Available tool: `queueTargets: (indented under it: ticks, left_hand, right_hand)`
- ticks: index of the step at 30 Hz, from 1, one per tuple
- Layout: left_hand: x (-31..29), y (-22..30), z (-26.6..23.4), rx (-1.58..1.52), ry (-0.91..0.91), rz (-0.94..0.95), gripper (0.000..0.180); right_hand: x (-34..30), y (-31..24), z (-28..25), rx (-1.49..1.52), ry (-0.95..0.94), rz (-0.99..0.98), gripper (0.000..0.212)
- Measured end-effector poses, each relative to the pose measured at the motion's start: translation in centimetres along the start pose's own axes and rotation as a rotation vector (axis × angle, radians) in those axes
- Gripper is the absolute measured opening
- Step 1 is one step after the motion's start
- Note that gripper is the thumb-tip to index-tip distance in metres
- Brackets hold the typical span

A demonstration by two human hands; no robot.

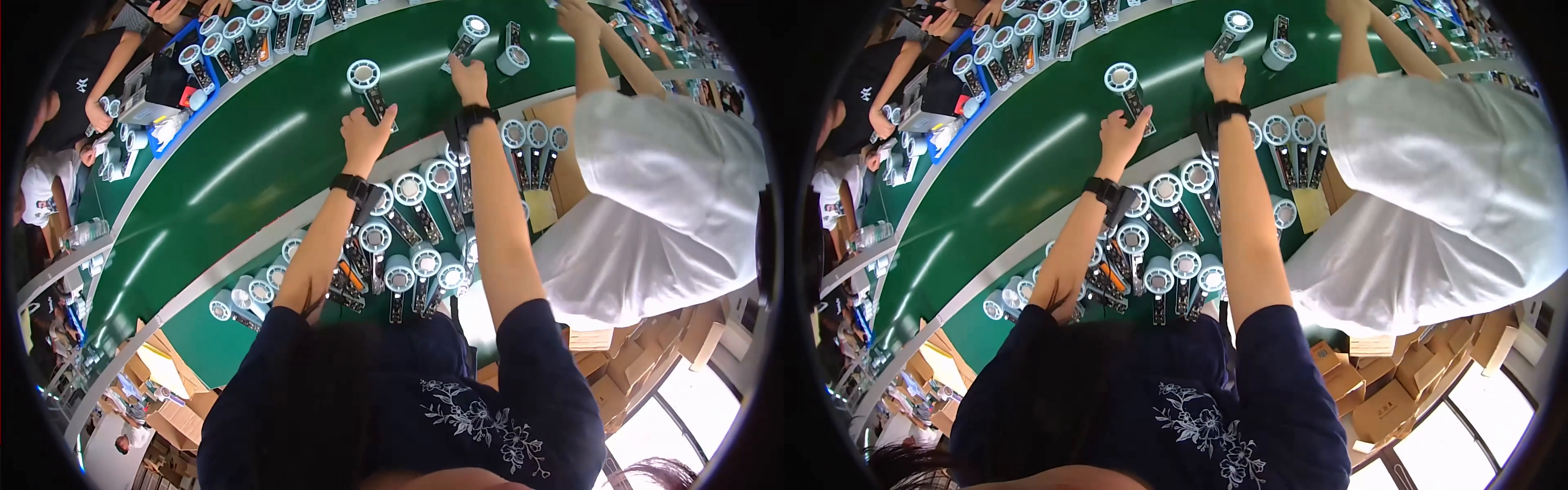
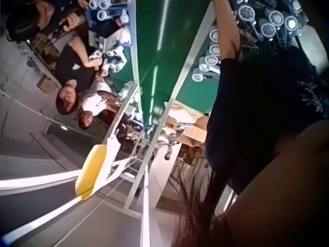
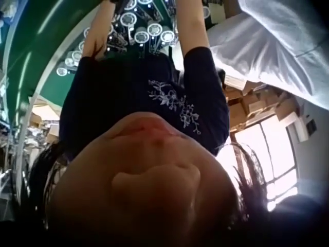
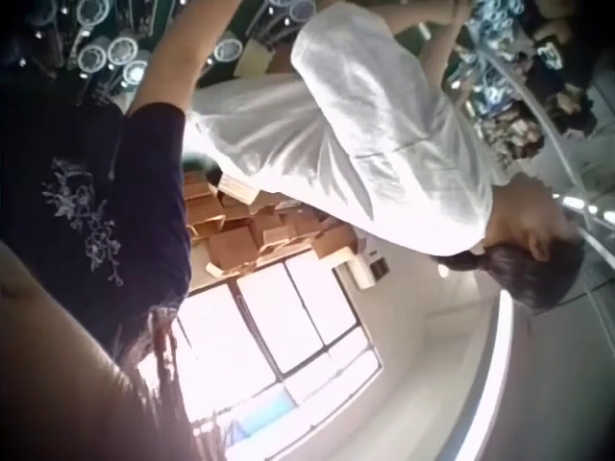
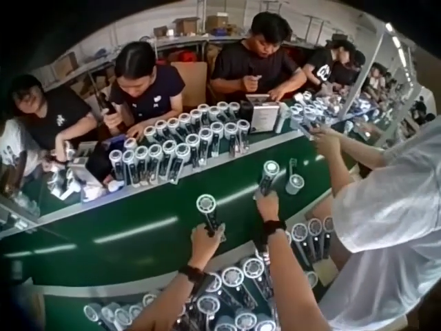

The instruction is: The person picks up two handheld fans and presses buttons on their handles to test them. After setting them down, the person continues picking up and testing more fans from the table one at a time.

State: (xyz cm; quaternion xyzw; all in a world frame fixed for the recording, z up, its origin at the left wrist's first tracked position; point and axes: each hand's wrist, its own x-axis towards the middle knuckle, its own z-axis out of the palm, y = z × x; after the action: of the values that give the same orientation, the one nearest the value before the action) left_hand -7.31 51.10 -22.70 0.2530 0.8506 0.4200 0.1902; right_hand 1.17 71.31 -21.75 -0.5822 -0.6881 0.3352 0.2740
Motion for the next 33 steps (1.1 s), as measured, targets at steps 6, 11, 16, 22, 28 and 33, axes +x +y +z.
queueTargets:
  ticks: [6, 11, 16, 22, 28, 33]
  left_hand:
    - [2.9, -0.7, 1.0, 0.290, 0.026, -0.072, 0.051]
    - [0.7, 0.9, -4.4, -0.512, -0.205, -0.432, 0.043]
    - [-8.0, 4.3, -13.4, -0.820, -0.220, -0.407, 0.022]
    - [-20.7, 3.4, -23.7, -1.254, -0.125, -0.309, 0.031]
    - [-29.6, 0.6, -30.9, -1.115, -0.031, -0.144, 0.034]
    - [-34.3, -1.5, -36.1, -1.207, 0.154, -0.077, 0.034]
  right_hand:
    - [3.5, 0.2, 5.5, -0.363, 0.097, 0.181, 0.049]
    - [-1.0, -2.7, 1.7, 0.399, -0.404, 0.176, 0.032]
    - [-16.8, -13.3, -7.5, 0.639, -0.552, 0.136, 0.025]
    - [-32.7, -18.0, -12.8, 0.775, -0.812, 0.114, 0.028]
    - [-45.0, -20.3, -13.7, 0.792, -0.922, 0.109, 0.028]
    - [-52.2, -21.3, -12.1, 0.819, -1.020, 0.042, 0.027]
